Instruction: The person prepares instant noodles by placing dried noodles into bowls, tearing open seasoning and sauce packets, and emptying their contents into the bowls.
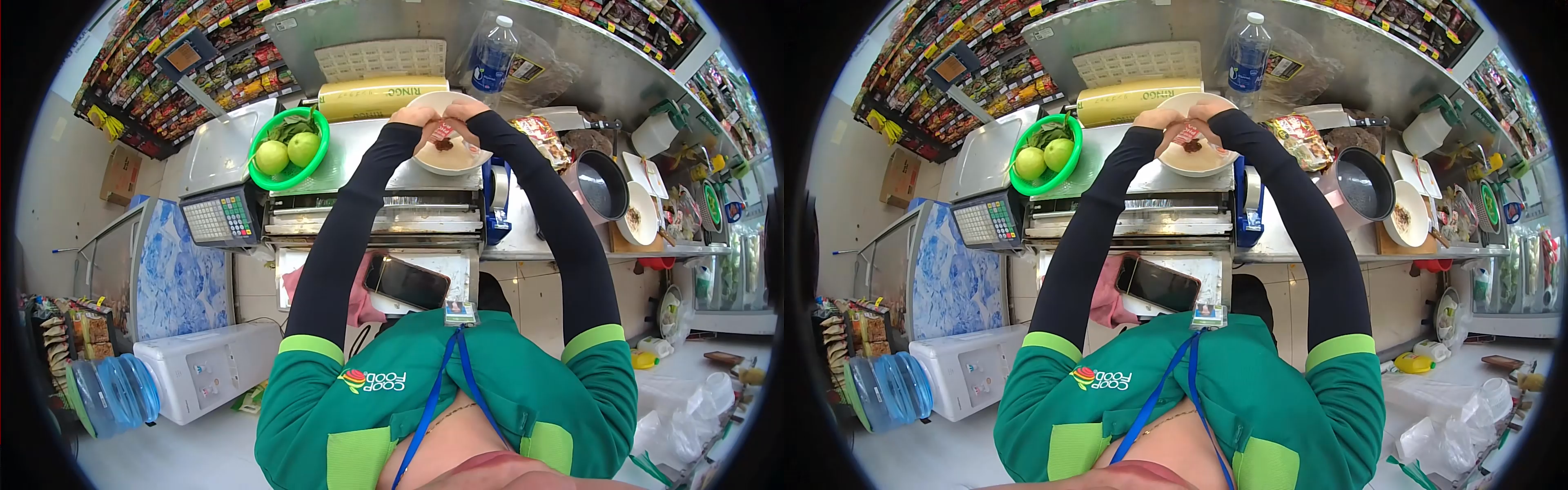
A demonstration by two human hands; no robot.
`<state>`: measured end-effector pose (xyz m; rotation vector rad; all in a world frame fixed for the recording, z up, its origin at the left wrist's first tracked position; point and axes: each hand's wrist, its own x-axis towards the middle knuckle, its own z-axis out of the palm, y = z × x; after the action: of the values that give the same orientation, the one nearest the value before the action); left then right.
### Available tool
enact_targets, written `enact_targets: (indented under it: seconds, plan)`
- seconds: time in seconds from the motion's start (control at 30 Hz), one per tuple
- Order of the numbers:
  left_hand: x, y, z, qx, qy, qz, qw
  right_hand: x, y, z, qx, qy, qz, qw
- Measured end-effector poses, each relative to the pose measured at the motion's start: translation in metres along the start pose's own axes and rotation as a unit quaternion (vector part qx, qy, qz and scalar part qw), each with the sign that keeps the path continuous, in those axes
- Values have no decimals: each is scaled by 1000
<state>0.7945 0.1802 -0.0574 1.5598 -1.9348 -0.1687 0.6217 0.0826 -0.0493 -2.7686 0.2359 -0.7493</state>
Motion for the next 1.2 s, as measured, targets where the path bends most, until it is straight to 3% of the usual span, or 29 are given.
enact_targets:
  seconds: [0.13,0.27,0.37,0.47,0.57,0.77,0.87,1.07,1.2]
  plan:
    - [-2,-9,6,-1,30,49,998,-4,-2,-5,42,-27,28,998]
    - [-5,-7,6,16,32,89,995,-6,-5,-10,-19,-38,43,998]
    - [-7,-3,2,-37,11,54,998,-9,-9,-9,-39,-2,41,998]
    - [-6,-5,-2,13,-41,44,998,-11,-7,-6,-34,11,28,999]
    - [-8,-9,0,67,4,81,994,-11,-8,-4,-11,12,39,999]
    - [-11,-16,4,-34,-19,79,996,-12,-2,-1,9,11,16,1000]
    - [-9,-19,7,11,23,133,991,-12,-1,1,-9,17,24,1000]
    - [-12,-11,-1,-48,-13,60,997,-10,-8,-4,3,29,-6,1000]
    - [-9,-21,7,-18,1,113,993,-9,-7,-3,-26,14,20,999]
